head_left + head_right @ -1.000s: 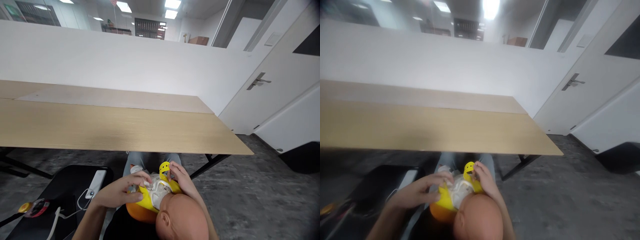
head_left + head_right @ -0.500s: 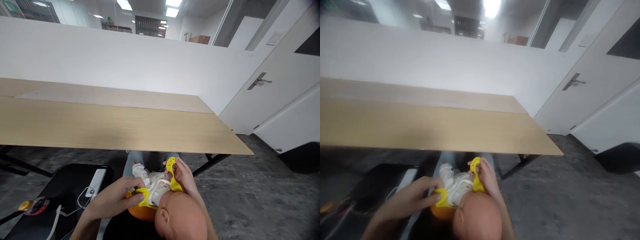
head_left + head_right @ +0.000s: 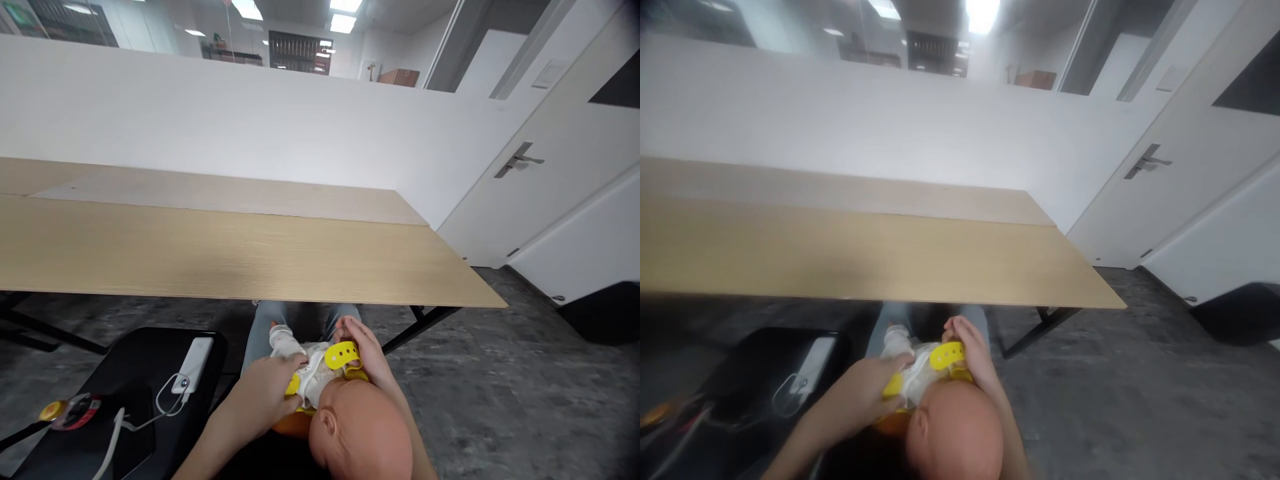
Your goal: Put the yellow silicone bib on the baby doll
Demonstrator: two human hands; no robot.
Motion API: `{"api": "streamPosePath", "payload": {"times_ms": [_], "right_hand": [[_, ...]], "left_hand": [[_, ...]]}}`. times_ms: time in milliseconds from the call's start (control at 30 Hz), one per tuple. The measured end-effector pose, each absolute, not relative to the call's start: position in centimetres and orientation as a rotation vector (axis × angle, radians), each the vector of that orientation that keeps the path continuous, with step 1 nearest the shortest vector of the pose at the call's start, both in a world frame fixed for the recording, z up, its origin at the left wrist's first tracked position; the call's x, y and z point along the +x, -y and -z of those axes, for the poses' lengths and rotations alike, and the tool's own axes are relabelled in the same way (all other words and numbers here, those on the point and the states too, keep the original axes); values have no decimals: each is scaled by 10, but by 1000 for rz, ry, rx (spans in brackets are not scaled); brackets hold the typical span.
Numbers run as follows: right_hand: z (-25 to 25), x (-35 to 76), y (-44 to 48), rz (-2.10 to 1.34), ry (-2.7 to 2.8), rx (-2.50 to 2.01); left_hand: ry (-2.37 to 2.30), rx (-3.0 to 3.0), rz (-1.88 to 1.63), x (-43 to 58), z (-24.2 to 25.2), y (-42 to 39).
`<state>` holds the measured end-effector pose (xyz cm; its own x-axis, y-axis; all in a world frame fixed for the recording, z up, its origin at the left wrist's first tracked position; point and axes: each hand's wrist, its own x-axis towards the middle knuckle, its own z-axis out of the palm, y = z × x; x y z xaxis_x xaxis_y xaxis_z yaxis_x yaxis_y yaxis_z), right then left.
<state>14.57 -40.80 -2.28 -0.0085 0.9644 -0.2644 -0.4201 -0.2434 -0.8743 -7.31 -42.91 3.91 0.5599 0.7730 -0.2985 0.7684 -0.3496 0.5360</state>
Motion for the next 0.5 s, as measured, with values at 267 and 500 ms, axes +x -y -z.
{"api": "streamPosePath", "payload": {"times_ms": [267, 500], "right_hand": [[26, 147, 407, -1540, 815, -1100], [25, 147, 407, -1545, 809, -1127]], "left_hand": [[-1282, 2357, -108, -59, -7, 419], [-1044, 2423, -229, -61, 18, 406]]}}
